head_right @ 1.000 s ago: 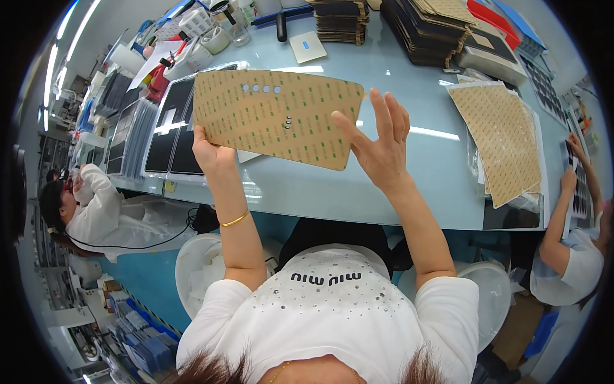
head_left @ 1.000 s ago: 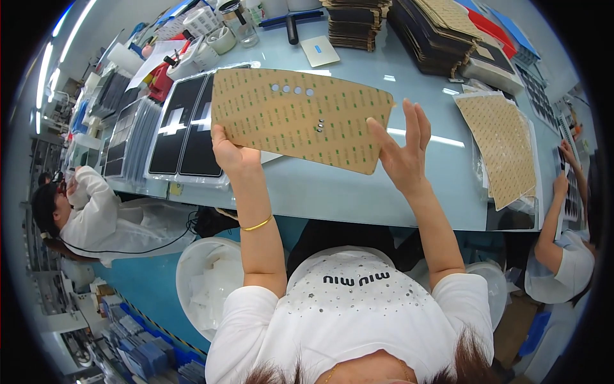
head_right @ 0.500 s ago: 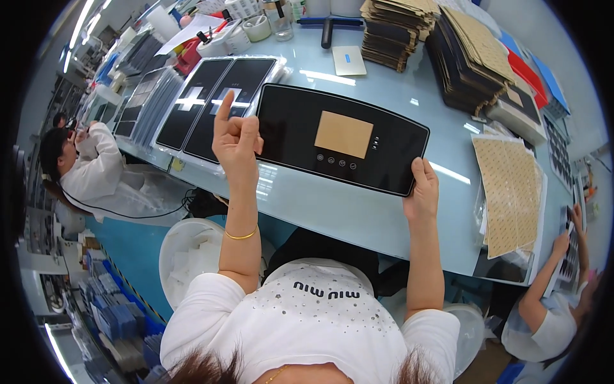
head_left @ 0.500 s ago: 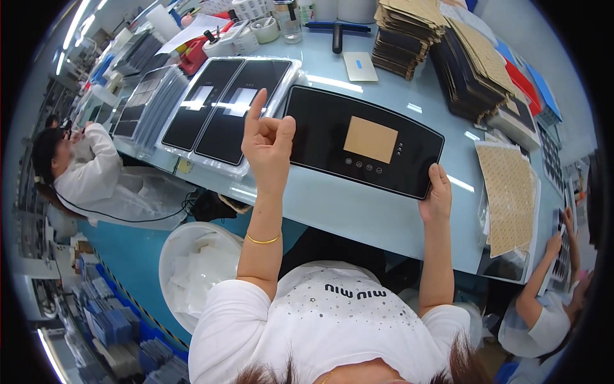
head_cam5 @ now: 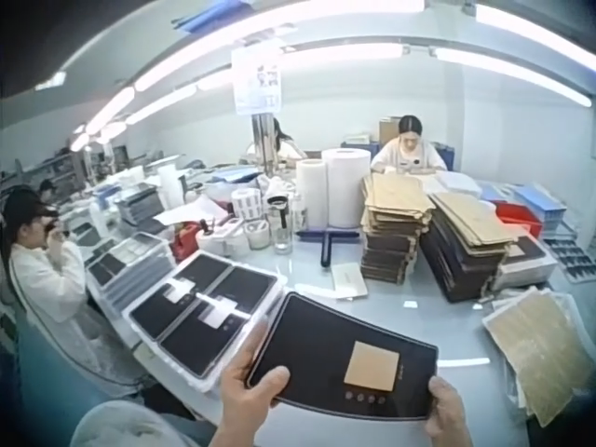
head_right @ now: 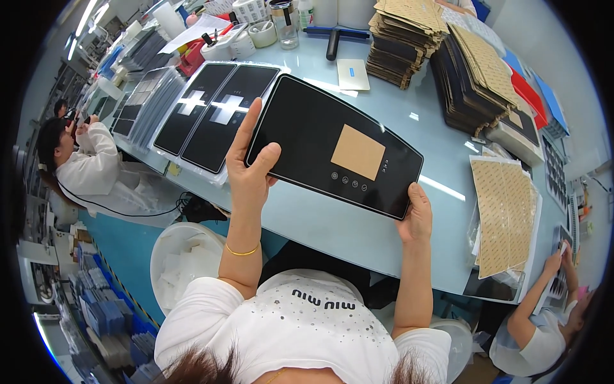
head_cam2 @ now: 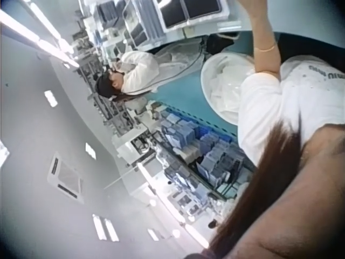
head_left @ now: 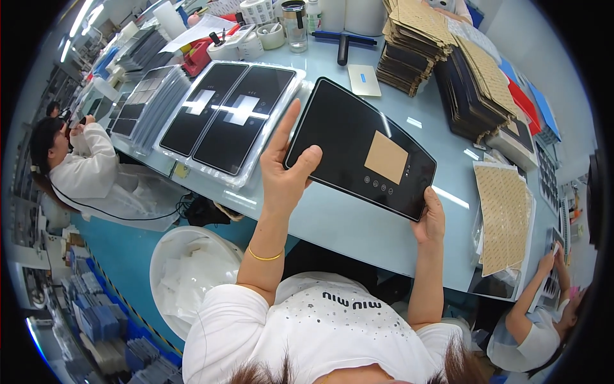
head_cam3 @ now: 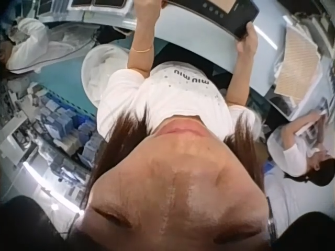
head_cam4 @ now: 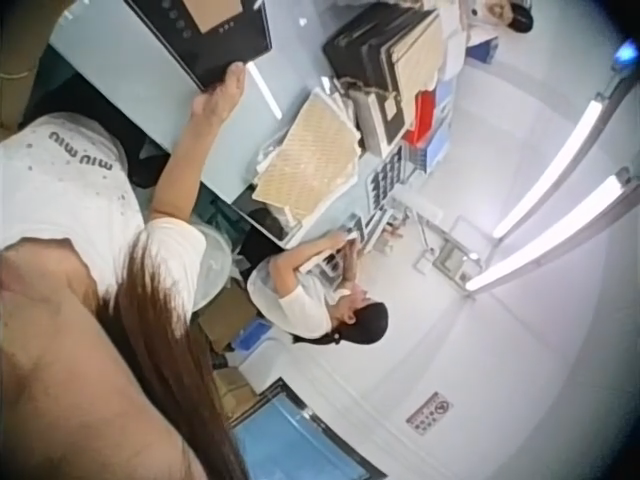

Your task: Assembling electronic panels by applying adhesive sheets and protective films at a manufacturing workstation.

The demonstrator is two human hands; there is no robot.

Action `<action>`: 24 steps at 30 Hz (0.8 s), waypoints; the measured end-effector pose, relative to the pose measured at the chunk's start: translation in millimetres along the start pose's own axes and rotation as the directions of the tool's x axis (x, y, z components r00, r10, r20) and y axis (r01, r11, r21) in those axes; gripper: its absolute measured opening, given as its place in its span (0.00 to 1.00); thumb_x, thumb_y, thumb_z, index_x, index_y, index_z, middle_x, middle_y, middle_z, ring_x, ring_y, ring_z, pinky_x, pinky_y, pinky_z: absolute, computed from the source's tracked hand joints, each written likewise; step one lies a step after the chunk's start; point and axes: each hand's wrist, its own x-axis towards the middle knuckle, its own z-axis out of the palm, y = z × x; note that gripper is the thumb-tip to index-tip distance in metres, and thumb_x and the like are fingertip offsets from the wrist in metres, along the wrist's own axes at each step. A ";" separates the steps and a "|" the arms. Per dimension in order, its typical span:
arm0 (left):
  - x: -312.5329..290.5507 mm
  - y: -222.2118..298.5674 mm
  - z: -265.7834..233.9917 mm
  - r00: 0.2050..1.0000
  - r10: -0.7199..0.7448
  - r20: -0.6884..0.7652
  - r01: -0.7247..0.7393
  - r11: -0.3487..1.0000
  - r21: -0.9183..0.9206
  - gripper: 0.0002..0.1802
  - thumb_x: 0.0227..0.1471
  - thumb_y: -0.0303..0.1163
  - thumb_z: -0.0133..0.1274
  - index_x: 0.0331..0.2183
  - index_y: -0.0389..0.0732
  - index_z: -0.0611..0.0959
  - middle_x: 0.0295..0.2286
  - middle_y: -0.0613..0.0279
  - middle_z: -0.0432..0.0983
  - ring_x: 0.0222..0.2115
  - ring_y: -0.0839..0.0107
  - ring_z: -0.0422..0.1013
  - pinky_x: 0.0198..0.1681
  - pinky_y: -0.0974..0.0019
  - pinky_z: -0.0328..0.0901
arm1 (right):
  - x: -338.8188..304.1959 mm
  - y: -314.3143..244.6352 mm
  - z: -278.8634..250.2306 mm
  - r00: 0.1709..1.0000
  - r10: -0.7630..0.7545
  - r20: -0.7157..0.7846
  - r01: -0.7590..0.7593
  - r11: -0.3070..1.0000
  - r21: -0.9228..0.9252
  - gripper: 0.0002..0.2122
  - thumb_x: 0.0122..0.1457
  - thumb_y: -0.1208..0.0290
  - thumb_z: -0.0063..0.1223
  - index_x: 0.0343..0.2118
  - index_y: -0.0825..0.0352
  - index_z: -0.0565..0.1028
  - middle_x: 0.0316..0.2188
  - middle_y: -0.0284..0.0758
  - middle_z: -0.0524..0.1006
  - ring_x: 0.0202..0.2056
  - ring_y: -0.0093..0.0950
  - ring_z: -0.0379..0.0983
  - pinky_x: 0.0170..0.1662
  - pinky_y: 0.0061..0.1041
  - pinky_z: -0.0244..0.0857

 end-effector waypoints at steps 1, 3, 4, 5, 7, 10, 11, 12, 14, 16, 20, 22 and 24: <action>0.7 -2.0 -0.4 0.999 0.049 0.016 -0.049 0.999 0.014 0.31 0.47 0.25 0.56 0.54 0.36 0.69 0.20 0.71 0.73 0.11 0.90 0.57 0.11 0.84 0.50 | 0.4 0.1 -0.2 1.000 0.012 -0.003 -0.012 1.000 0.012 0.13 0.62 0.68 0.45 0.45 0.70 0.71 0.42 0.37 0.76 0.42 0.28 0.74 0.47 0.29 0.70; 0.0 -1.5 1.8 0.994 0.100 0.030 -0.101 0.994 0.028 0.30 0.46 0.25 0.56 0.53 0.35 0.70 0.20 0.70 0.73 0.09 0.89 0.57 0.09 0.84 0.51 | -0.6 -0.2 0.2 1.000 0.025 -0.003 -0.025 0.999 0.022 0.13 0.62 0.68 0.44 0.45 0.71 0.71 0.42 0.37 0.76 0.42 0.28 0.74 0.48 0.29 0.70; -1.8 1.1 4.5 0.992 0.128 0.001 -0.128 0.990 0.058 0.27 0.47 0.24 0.55 0.51 0.35 0.72 0.21 0.69 0.73 0.10 0.89 0.58 0.10 0.85 0.52 | -1.2 -0.6 1.9 1.000 0.023 -0.010 -0.022 1.000 0.018 0.13 0.62 0.68 0.44 0.45 0.70 0.71 0.42 0.37 0.76 0.43 0.28 0.74 0.48 0.30 0.70; -3.9 1.5 6.8 0.988 0.152 -0.026 -0.150 0.985 0.090 0.24 0.47 0.23 0.55 0.48 0.35 0.73 0.22 0.69 0.73 0.11 0.90 0.58 0.11 0.85 0.52 | -1.8 -0.3 3.8 1.000 0.020 -0.022 -0.020 1.000 0.014 0.13 0.62 0.68 0.44 0.45 0.70 0.71 0.42 0.37 0.76 0.43 0.28 0.74 0.48 0.30 0.70; -7.3 -2.9 12.9 0.976 0.198 -0.093 -0.188 0.977 0.105 0.20 0.48 0.23 0.56 0.45 0.35 0.73 0.22 0.69 0.73 0.15 0.89 0.60 0.16 0.85 0.55 | -2.5 -2.4 12.9 0.998 0.017 -0.054 -0.016 1.000 0.016 0.12 0.62 0.68 0.44 0.43 0.70 0.72 0.40 0.36 0.77 0.40 0.27 0.75 0.45 0.28 0.71; -7.7 -14.8 21.3 0.900 0.366 -0.236 -0.342 0.930 0.136 0.15 0.50 0.24 0.57 0.40 0.36 0.73 0.23 0.68 0.73 0.19 0.89 0.62 0.22 0.84 0.57 | -3.7 -1.3 22.6 0.996 0.011 -0.089 -0.009 1.000 0.019 0.11 0.62 0.68 0.45 0.41 0.70 0.73 0.37 0.36 0.78 0.37 0.26 0.76 0.42 0.25 0.73; -6.1 -18.0 22.8 0.823 0.480 -0.305 -0.454 0.877 0.156 0.13 0.50 0.24 0.57 0.37 0.37 0.72 0.23 0.68 0.72 0.20 0.88 0.62 0.22 0.84 0.57 | -3.9 -1.8 24.0 0.996 0.004 -0.094 -0.002 1.000 0.021 0.11 0.62 0.67 0.45 0.40 0.70 0.73 0.37 0.36 0.78 0.37 0.26 0.76 0.41 0.25 0.73; -4.5 -19.8 22.7 0.819 0.483 -0.311 -0.456 0.876 0.158 0.13 0.50 0.24 0.57 0.37 0.37 0.72 0.23 0.68 0.72 0.20 0.88 0.62 0.22 0.84 0.57 | -3.0 -1.3 19.5 0.996 0.006 -0.088 -0.005 1.000 0.018 0.11 0.62 0.67 0.45 0.40 0.70 0.73 0.37 0.36 0.78 0.37 0.26 0.76 0.41 0.25 0.73; -1.4 -21.5 22.3 0.776 0.504 -0.379 -0.491 0.860 0.138 0.13 0.49 0.25 0.58 0.37 0.37 0.72 0.23 0.68 0.71 0.20 0.88 0.62 0.22 0.85 0.57 | -1.0 0.9 8.7 0.996 0.034 0.088 -0.034 0.999 0.004 0.13 0.62 0.68 0.44 0.45 0.70 0.71 0.41 0.36 0.77 0.40 0.26 0.76 0.45 0.26 0.71; -0.6 -15.3 28.5 0.810 0.441 -0.386 -0.450 0.890 0.072 0.13 0.49 0.25 0.58 0.37 0.37 0.73 0.24 0.68 0.72 0.20 0.88 0.63 0.22 0.85 0.57 | -4.7 0.1 12.2 0.996 0.040 0.075 -0.039 0.999 -0.010 0.13 0.62 0.68 0.44 0.44 0.70 0.71 0.40 0.37 0.77 0.40 0.26 0.76 0.45 0.26 0.71; -1.6 4.5 32.9 0.932 0.208 -0.297 -0.255 0.958 -0.129 0.10 0.50 0.24 0.57 0.36 0.35 0.76 0.25 0.69 0.72 0.20 0.88 0.63 0.23 0.85 0.58 | -5.3 -0.8 9.8 0.994 0.077 0.078 -0.075 0.997 -0.029 0.14 0.62 0.68 0.44 0.46 0.71 0.70 0.41 0.37 0.77 0.41 0.25 0.75 0.44 0.26 0.71; 2.3 17.8 25.5 0.929 0.224 -0.293 -0.263 0.959 -0.100 0.09 0.50 0.23 0.57 0.35 0.35 0.77 0.25 0.69 0.72 0.21 0.88 0.63 0.24 0.85 0.58 | -11.7 -3.5 18.9 0.991 0.023 0.133 -0.018 0.999 -0.038 0.15 0.62 0.67 0.45 0.48 0.70 0.67 0.41 0.37 0.77 0.41 0.25 0.75 0.44 0.25 0.70; 7.1 37.4 17.7 0.941 0.176 -0.289 -0.228 0.961 -0.155 0.07 0.49 0.22 0.57 0.34 0.35 0.78 0.24 0.70 0.72 0.22 0.87 0.64 0.26 0.84 0.59 | -14.8 -8.9 16.6 0.964 -0.041 0.264 0.060 0.996 -0.062 0.19 0.62 0.65 0.45 0.53 0.69 0.63 0.40 0.37 0.76 0.41 0.25 0.74 0.44 0.23 0.69</action>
